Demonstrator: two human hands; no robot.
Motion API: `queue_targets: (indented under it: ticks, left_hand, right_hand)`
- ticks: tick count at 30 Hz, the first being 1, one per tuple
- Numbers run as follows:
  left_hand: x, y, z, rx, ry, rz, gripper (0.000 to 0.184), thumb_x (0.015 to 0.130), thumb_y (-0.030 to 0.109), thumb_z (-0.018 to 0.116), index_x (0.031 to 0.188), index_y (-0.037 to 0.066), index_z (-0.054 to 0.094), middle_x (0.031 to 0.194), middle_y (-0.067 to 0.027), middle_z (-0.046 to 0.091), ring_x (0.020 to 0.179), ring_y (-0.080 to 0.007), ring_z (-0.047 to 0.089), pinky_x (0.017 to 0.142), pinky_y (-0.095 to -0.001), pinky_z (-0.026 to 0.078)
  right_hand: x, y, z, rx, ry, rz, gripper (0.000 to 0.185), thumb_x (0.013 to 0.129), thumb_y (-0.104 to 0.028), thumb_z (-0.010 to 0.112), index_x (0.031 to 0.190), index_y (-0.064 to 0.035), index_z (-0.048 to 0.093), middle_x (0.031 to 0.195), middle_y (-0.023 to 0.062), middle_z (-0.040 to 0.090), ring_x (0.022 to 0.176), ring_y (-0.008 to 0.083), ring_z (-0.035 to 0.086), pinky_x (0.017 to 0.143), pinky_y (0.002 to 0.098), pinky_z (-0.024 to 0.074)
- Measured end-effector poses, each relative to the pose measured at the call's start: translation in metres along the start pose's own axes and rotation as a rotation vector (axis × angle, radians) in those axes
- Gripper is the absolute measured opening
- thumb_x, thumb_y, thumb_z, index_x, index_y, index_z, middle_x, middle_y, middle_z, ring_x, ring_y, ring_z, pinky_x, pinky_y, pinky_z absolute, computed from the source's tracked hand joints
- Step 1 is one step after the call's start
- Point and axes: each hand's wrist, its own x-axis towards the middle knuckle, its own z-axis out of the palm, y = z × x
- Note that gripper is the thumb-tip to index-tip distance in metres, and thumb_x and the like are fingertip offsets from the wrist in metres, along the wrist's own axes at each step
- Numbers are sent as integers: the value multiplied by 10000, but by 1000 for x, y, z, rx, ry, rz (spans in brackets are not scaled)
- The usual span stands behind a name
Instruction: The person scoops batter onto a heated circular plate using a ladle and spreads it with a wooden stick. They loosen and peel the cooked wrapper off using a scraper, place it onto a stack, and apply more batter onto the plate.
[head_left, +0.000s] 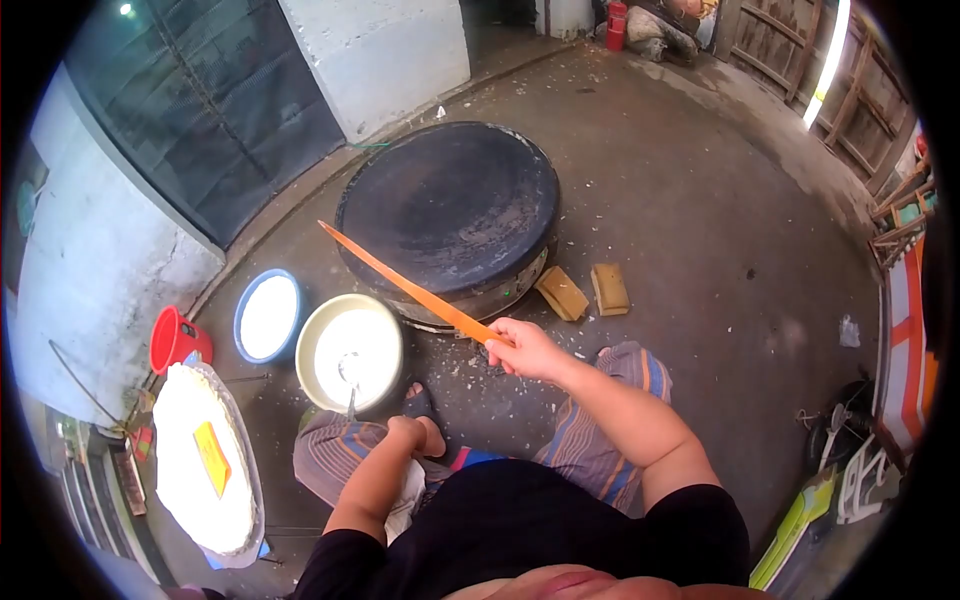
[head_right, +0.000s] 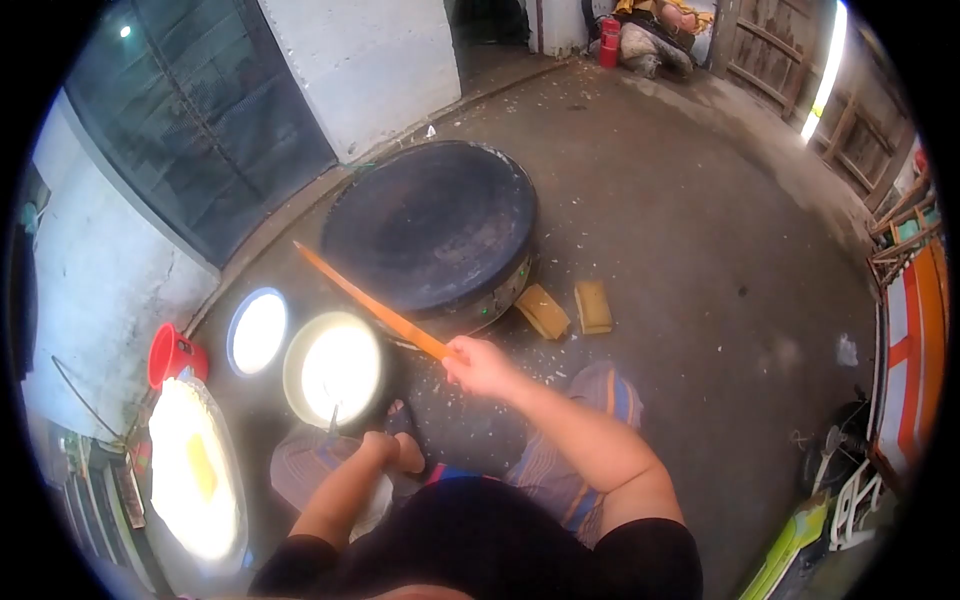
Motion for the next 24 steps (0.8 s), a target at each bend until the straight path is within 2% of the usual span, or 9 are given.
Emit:
queue_targets:
  ticks: [1, 4, 7, 11, 14, 16, 20, 22, 24]
  left_hand:
    - [24, -3, 14, 17, 12, 27, 496, 694, 233, 670, 1164, 136, 545, 1218, -52, 513, 1160, -161, 455, 930, -272, 346]
    - [-75, 22, -46, -64, -6, -14, 490, 701, 236, 659, 1165, 133, 543, 1225, -61, 506, 1172, -159, 443, 940, -261, 333]
    - [2, -1, 2, -31, 2, 26, 467, 731, 265, 611, 1171, 129, 537, 1230, -67, 501, 1182, -160, 431, 940, -265, 334]
    - [10, 1, 5, 0, 12, 6, 472, 721, 303, 605, 1160, 140, 548, 1218, -68, 511, 1166, -164, 449, 932, -273, 346]
    - [-11, 6, -7, -28, -24, 23, 440, 708, 322, 607, 1115, 158, 586, 1172, -70, 546, 1127, -184, 488, 906, -281, 372]
    - [-24, -4, -8, -36, 143, 14, 401, 719, 369, 573, 1060, 164, 621, 1127, -77, 574, 1087, -204, 521, 876, -290, 399]
    - [-46, 4, -24, 40, 119, 42, 364, 736, 368, 534, 1016, 162, 643, 1099, -86, 587, 1060, -209, 540, 852, -294, 415]
    - [-50, 17, -32, -28, 45, 44, 356, 739, 331, 545, 1037, 156, 629, 1088, -93, 589, 1029, -209, 558, 844, -312, 424]
    - [-67, 5, -45, -115, 89, 113, 346, 741, 308, 555, 1042, 151, 623, 1109, -96, 574, 1057, -222, 535, 866, -331, 409]
  right_hand:
    - [1, 2, 0, -4, 0, -5, 160, 869, -136, 476, 983, -29, 508, 690, 18, 568, 491, 63, 459, 450, 213, 382]
    - [2, 3, -1, -22, -4, -5, 167, 871, -139, 472, 991, -29, 506, 695, 18, 568, 492, 63, 460, 450, 213, 383]
    - [1, 4, -2, -24, -6, -1, 173, 867, -156, 476, 985, -33, 509, 702, 20, 577, 506, 81, 483, 468, 229, 402]
    - [-1, 1, -2, -33, -4, 2, 172, 865, -153, 478, 985, -34, 510, 706, 17, 578, 510, 79, 485, 470, 228, 404]
    - [0, 4, -2, -34, -5, -13, 176, 863, -154, 483, 990, -34, 510, 702, 15, 577, 511, 79, 488, 472, 227, 408]
    - [-1, 2, -2, -31, -2, 4, 179, 863, -154, 485, 991, -33, 510, 699, 16, 577, 511, 80, 489, 474, 228, 410]
    - [-2, 2, -2, -19, 0, 6, 187, 859, -152, 495, 995, -25, 508, 692, 20, 576, 507, 84, 492, 474, 232, 414]
    - [-3, 1, -2, -13, 3, 9, 189, 859, -151, 496, 996, -22, 508, 693, 23, 576, 507, 85, 492, 474, 233, 415]
    - [-3, 0, -2, -7, 5, 11, 190, 858, -150, 498, 996, -19, 507, 693, 25, 576, 506, 87, 493, 474, 234, 416]
